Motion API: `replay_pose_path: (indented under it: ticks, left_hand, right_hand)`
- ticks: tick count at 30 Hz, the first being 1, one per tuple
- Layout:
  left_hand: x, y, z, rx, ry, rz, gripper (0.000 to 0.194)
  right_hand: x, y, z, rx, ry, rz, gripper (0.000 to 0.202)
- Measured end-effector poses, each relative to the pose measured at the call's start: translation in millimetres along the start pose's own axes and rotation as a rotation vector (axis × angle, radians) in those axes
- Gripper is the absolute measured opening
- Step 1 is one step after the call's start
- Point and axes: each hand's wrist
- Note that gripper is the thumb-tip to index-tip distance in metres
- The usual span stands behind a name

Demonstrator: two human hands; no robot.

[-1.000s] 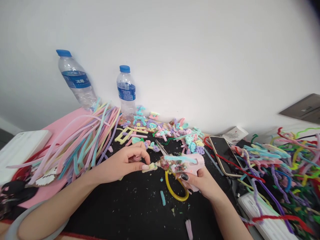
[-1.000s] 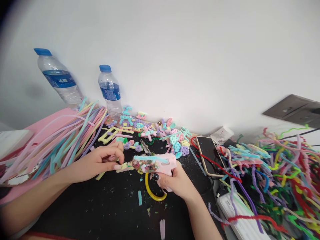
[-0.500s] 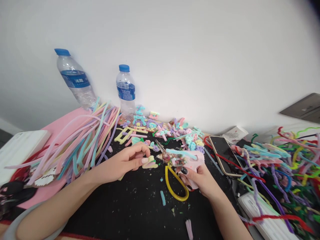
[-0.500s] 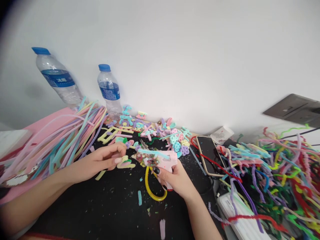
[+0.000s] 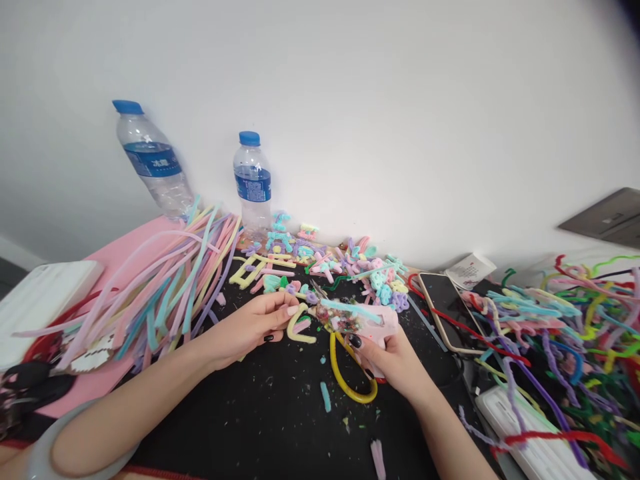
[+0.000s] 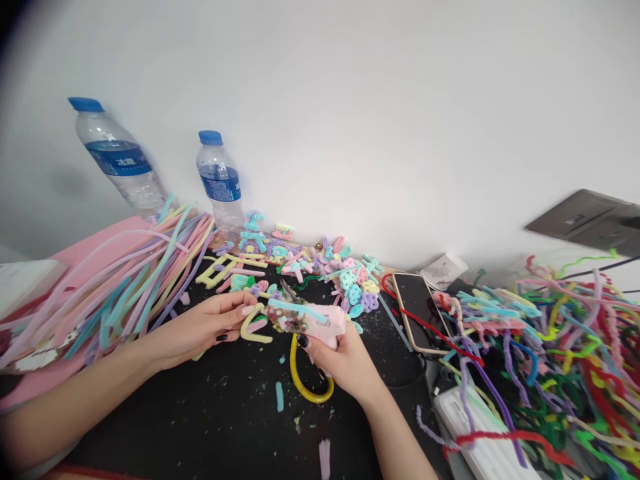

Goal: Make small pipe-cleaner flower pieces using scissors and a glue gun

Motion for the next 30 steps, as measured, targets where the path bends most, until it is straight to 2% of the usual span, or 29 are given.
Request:
replay_pose_path:
  ticks: [4, 11, 21, 30]
  left_hand:
    - [0.9, -0.4, 0.2, -0.012, 0.009, -0.025, 0.03]
    - [-0.9, -3.3, -0.9, -0.026, 0.03, -0.077, 0.034]
    - [2.0, 2.5, 2.2, -0.05, 0.037, -0.111, 0.036]
    - [3.1, 3.6, 2.8, -0.04, 0.039, -0.108, 0.036]
  right_hand:
    - [0.4, 2.3, -0.3, -0.077, -0.029, 0.059, 0.033]
    - [0.5, 1.5, -0.6, -0.106, -0.058, 0.124, 0.03]
    - [0.9, 0.3, 0.3, -0.082, -0.047, 0.171, 0.022]
    - [1.8, -2.6, 0.3, -0.062, -0.017, 0.176, 0.025]
Point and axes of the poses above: each hand's wrist, its own z-axis away from the middle knuckle, its own x-axis out of the palm, y = z × x, and after that the axes turned 9 degrees about -x, right-handed
